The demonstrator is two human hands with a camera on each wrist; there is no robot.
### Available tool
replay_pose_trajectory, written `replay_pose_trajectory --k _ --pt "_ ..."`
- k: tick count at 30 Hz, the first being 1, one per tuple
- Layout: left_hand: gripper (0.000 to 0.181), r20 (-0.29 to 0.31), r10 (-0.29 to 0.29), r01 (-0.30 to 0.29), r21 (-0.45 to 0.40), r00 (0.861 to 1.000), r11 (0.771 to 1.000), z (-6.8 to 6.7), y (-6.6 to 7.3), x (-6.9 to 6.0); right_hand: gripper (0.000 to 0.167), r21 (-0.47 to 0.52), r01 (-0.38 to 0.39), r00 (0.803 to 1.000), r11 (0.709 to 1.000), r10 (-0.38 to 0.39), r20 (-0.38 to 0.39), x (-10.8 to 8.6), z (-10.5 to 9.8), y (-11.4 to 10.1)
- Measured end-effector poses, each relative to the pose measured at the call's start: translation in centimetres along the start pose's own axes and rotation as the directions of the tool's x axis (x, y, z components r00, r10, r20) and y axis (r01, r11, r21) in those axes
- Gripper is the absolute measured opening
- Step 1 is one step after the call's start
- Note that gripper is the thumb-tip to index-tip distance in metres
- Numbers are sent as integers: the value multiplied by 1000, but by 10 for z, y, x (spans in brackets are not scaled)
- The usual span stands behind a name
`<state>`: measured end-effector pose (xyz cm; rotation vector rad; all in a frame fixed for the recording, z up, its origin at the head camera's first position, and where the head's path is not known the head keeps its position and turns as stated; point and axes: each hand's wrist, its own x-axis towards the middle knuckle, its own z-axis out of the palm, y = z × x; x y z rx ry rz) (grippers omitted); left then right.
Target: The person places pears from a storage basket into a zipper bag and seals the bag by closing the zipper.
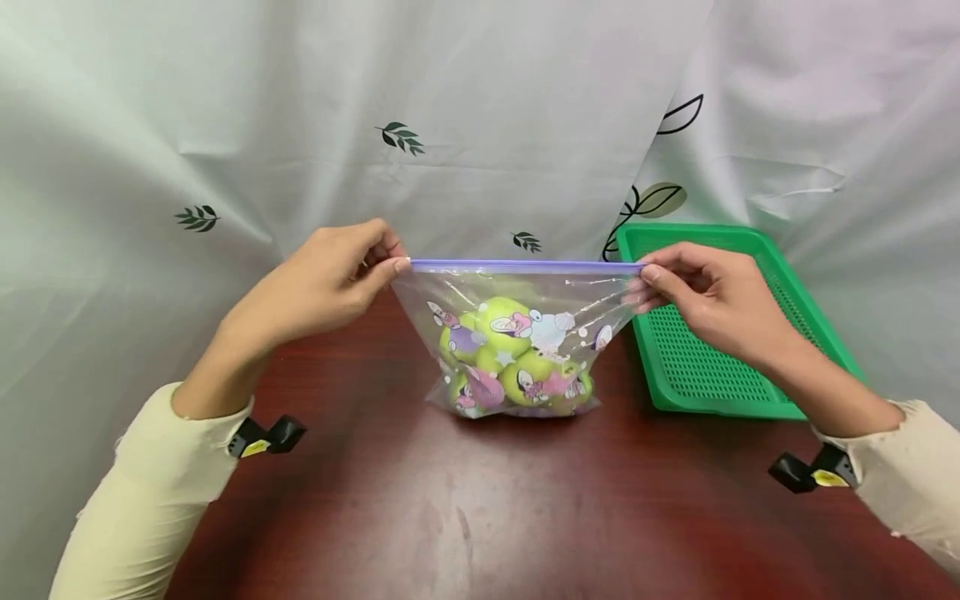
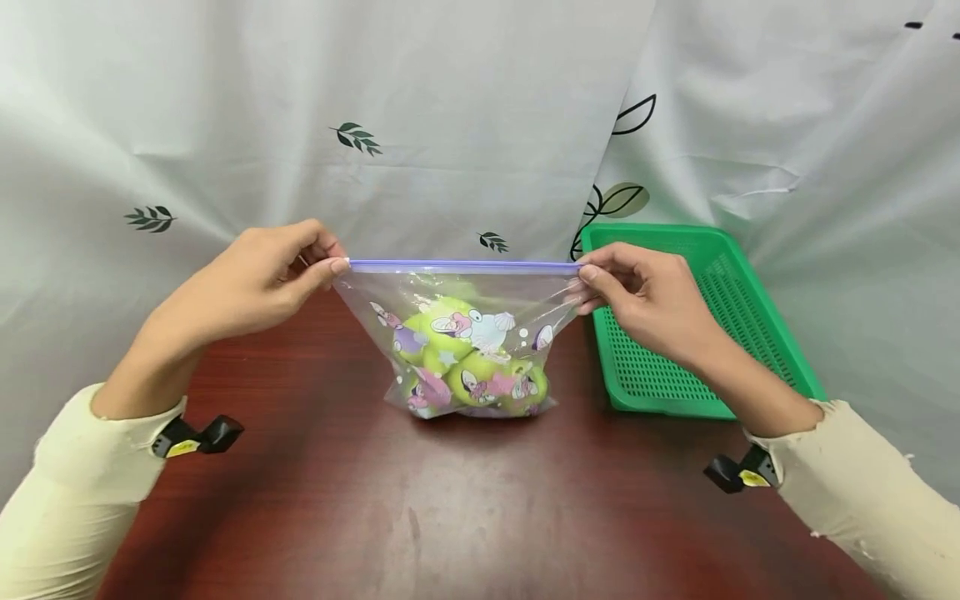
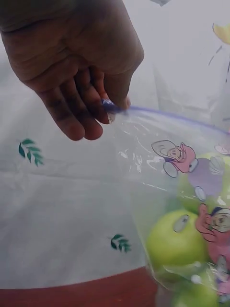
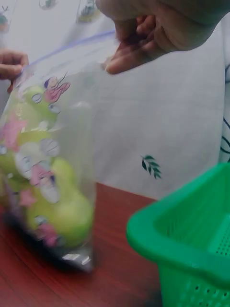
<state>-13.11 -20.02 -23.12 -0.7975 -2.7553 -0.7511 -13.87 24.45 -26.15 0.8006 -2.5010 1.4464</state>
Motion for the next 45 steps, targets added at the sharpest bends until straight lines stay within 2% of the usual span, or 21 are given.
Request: replay_pose_trajectory --k 2,5,8,11,15,19,22,24,27,30,33,36,38,40,42,45 --pt "9 24 -31 31 -24 999 999 -2 0 1 18 8 -66 997 998 65 32 2 -2 -3" --pt "11 73 -81 84 -41 994 996 3 -9 10 22 11 -177 979 984 175 103 14 0 3" --pt "14 115 -125 131 -50 985 990 17 -27 27 26 -13 -269 949 963 267 167 31 6 22" --pt "17 136 -170 179 -52 976 983 34 -46 47 27 -76 -303 929 950 312 200 52 12 44" --pt "20 132 -209 217 -51 969 975 58 -71 80 28 -208 -306 917 929 347 199 77 16 66" --pt "20 146 -226 236 -52 963 970 85 -93 108 34 -334 -296 898 895 380 221 89 16 77" --pt "19 166 -241 251 -47 956 967 103 -105 120 42 -428 -251 892 868 379 246 87 15 76" --pt "23 163 -236 243 -26 958 970 113 -108 123 46 -486 -202 894 850 363 263 83 14 70" --pt "37 176 -211 213 11 961 977 126 -94 117 48 -541 -113 899 833 318 302 73 18 55" --pt "61 234 -143 140 31 962 990 139 -59 97 53 -600 28 887 799 257 383 53 32 31" --pt "80 298 -79 56 86 951 995 152 -24 66 65 -641 132 853 756 242 462 24 60 8" --pt "88 315 -64 10 171 947 985 168 -3 39 75 -665 191 811 722 265 522 -7 90 -6" --pt "90 317 -81 15 205 945 979 178 3 27 79 -674 201 787 711 293 544 -23 108 -6" --pt "90 319 -103 36 208 942 977 186 7 19 81 -670 194 771 717 310 556 -35 121 -1" --pt "90 322 -123 60 198 939 978 192 8 14 82 -664 181 766 725 320 558 -44 128 6" --pt "90 315 -132 74 191 940 979 199 8 11 82 -650 160 772 743 316 552 -50 131 13"
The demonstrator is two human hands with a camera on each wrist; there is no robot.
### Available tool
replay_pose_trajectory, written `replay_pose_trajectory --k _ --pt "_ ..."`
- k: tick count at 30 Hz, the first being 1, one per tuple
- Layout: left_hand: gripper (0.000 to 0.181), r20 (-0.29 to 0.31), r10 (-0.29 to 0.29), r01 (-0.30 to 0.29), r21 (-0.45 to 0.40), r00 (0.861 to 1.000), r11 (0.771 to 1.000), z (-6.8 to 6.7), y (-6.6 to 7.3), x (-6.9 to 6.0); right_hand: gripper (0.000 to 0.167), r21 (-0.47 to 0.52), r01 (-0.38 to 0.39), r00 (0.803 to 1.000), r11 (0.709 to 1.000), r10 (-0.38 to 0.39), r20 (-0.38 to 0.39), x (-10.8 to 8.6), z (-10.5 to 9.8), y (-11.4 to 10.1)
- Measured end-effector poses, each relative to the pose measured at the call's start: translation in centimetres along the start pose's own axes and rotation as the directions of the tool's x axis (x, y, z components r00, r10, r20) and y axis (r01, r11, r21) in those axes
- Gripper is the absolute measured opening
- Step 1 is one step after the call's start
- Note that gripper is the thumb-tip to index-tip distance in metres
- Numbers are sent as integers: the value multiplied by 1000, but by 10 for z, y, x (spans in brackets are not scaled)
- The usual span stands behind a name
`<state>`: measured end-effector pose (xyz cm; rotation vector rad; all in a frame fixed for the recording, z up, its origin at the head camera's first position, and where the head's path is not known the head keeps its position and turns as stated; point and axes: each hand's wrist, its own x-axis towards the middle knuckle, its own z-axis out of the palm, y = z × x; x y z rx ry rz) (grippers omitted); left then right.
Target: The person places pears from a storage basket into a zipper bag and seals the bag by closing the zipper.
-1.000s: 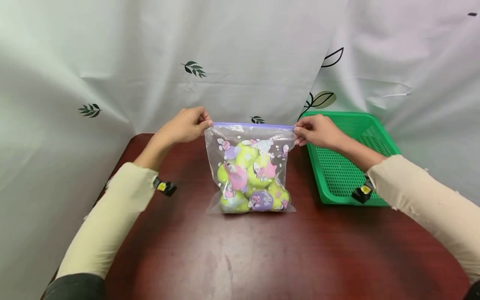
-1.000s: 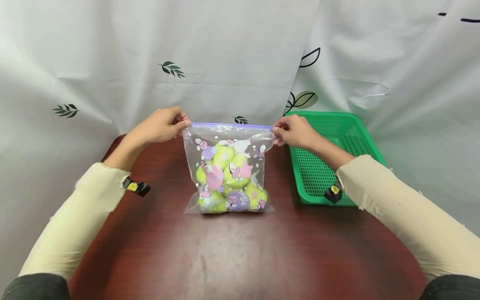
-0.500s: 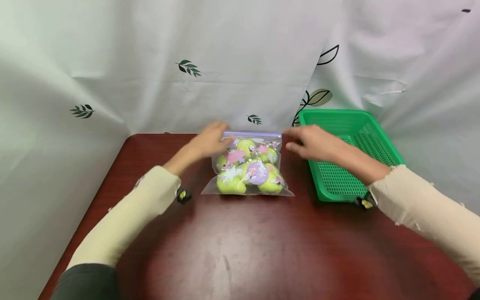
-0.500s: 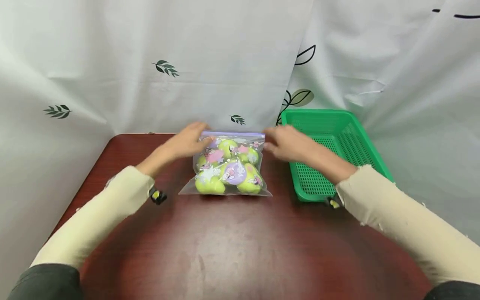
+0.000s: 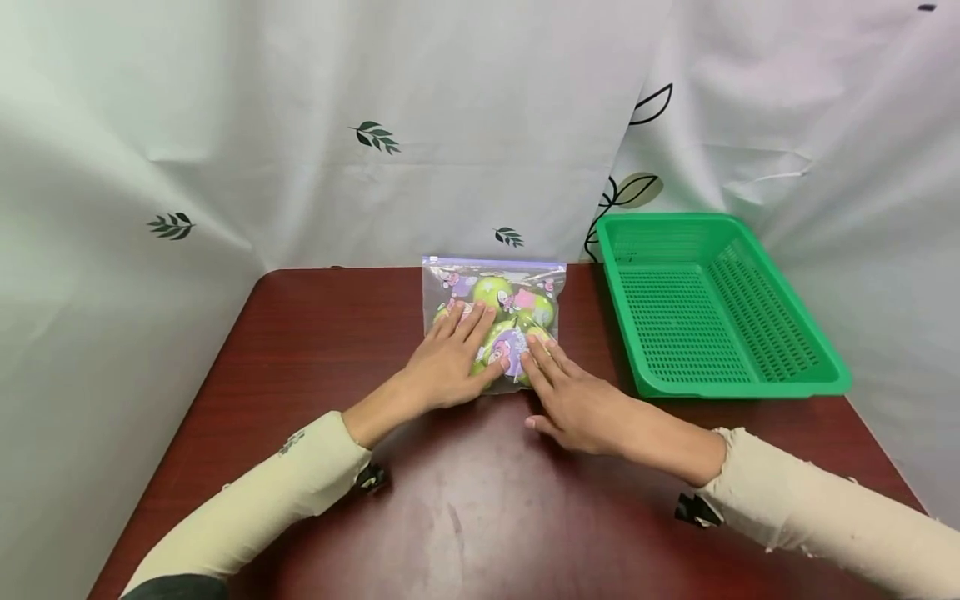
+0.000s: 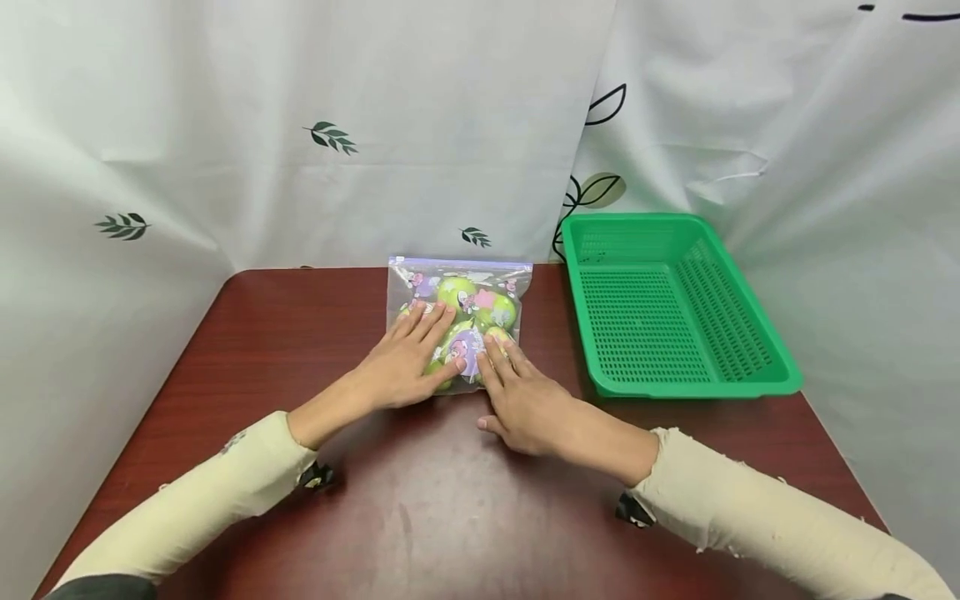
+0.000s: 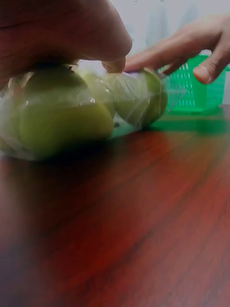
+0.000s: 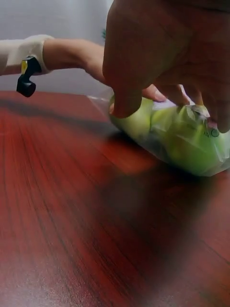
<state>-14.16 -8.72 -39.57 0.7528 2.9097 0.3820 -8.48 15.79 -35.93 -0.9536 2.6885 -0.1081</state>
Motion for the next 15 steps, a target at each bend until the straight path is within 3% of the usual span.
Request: replay_pose_trajectory --k 6,15 --pt "91 -38 -16 17 14 999 1000 9 1 -1 84 1 -19 1000 1000 19 11 0 -3 3" --pt "92 -59 -45 44 -24 997 999 1 2 -2 84 53 -20 1000 998 20 -3 -3 -8 7"
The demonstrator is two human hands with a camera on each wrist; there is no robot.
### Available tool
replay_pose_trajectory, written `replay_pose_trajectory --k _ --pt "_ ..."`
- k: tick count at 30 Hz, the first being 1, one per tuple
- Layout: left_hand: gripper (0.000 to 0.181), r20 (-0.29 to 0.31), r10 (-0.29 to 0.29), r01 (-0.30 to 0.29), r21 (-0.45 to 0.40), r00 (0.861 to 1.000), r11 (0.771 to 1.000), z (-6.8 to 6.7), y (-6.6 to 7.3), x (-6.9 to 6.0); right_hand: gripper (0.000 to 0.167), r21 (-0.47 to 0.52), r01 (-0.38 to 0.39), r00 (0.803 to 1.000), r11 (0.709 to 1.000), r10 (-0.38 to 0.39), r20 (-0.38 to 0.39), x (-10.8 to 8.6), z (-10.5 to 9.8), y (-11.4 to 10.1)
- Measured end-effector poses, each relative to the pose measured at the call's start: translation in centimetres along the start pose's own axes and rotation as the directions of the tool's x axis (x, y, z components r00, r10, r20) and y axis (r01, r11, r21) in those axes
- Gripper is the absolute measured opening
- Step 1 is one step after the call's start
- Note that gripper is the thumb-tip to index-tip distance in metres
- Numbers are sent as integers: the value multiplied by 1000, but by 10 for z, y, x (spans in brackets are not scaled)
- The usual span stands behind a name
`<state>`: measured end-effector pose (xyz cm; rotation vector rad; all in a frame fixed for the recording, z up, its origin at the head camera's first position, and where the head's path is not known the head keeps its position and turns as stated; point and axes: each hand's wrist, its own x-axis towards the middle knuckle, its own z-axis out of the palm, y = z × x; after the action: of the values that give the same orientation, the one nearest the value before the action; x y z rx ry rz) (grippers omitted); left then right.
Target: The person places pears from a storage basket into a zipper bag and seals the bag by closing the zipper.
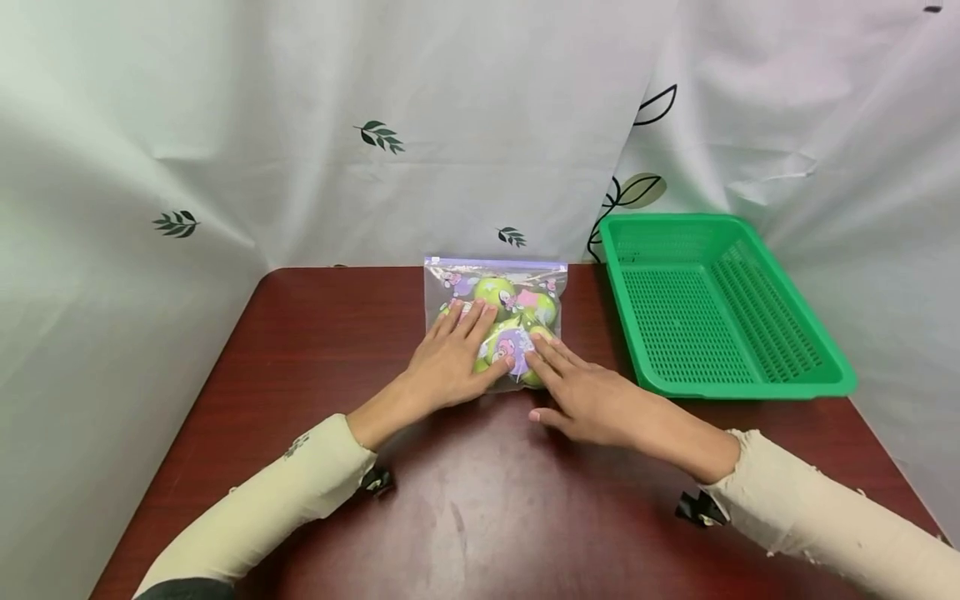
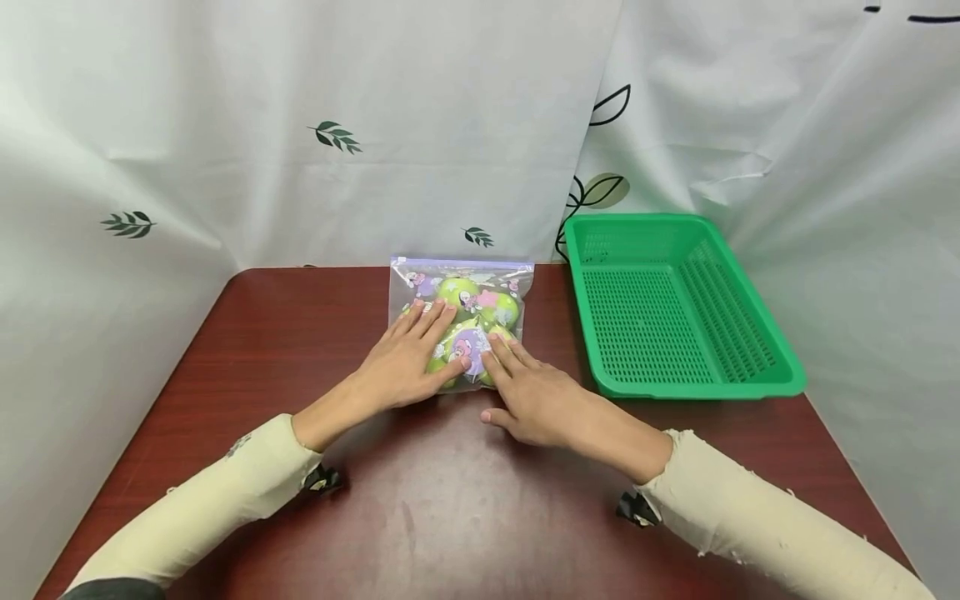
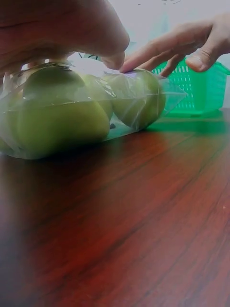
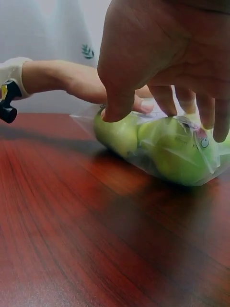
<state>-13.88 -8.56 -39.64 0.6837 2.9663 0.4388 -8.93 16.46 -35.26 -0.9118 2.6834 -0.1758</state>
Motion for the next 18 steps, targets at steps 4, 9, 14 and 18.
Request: replay_pose_trajectory --k 4,9,14,18 --pt "91 0 -5 5 -19 1000 1000 -1 -2 1 82 11 14 1000 1000 -14 -14 -1 2 2" --pt "95 -27 -26 25 -47 999 999 -6 -8 -2 79 34 28 996 999 -25 -84 -11 -5 4" --pt "105 -75 -60 57 -39 995 998 -29 -27 -15 80 58 15 968 998 0 -251 -35 -31 18" --pt "115 -110 -139 139 -3 984 990 -61 -60 -30 94 117 -153 922 981 184 -341 -60 -58 52"
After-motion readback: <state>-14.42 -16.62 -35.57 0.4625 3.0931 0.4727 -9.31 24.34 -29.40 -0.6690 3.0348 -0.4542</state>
